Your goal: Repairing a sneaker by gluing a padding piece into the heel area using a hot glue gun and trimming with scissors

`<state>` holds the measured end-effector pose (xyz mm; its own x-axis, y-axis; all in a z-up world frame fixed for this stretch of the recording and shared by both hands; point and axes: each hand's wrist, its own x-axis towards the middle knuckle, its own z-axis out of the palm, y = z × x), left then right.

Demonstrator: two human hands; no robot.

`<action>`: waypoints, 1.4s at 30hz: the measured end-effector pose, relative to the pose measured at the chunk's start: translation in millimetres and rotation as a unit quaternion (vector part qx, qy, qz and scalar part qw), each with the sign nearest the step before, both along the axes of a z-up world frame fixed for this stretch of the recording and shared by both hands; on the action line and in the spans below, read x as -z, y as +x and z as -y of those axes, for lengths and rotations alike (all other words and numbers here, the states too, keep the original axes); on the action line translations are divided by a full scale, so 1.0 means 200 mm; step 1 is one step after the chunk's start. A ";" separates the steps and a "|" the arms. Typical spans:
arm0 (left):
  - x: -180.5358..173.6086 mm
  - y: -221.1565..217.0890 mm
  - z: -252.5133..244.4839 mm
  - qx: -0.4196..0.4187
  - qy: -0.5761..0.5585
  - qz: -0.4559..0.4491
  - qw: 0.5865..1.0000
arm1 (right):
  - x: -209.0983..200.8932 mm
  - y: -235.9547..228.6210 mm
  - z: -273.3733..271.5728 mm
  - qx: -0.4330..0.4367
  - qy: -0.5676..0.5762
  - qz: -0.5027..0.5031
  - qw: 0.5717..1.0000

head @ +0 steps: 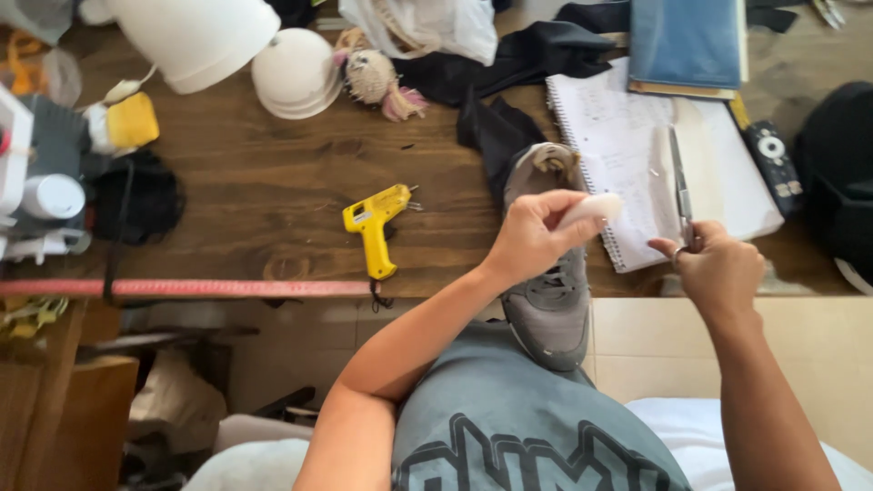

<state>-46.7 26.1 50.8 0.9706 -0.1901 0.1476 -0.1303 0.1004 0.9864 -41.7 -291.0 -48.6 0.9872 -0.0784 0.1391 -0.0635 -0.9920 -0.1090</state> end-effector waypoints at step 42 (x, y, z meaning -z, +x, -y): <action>0.58 0.52 -2.85 -0.420 0.603 0.146 0.662 | -0.12 0.06 -1.41 -0.140 0.296 0.061 0.943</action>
<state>57.9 595.4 -64.3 0.7723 0.2487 0.5846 0.1571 -0.9664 0.2035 -30.7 -9.0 -25.0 0.9599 0.0832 0.2676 0.2412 -0.7314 -0.6379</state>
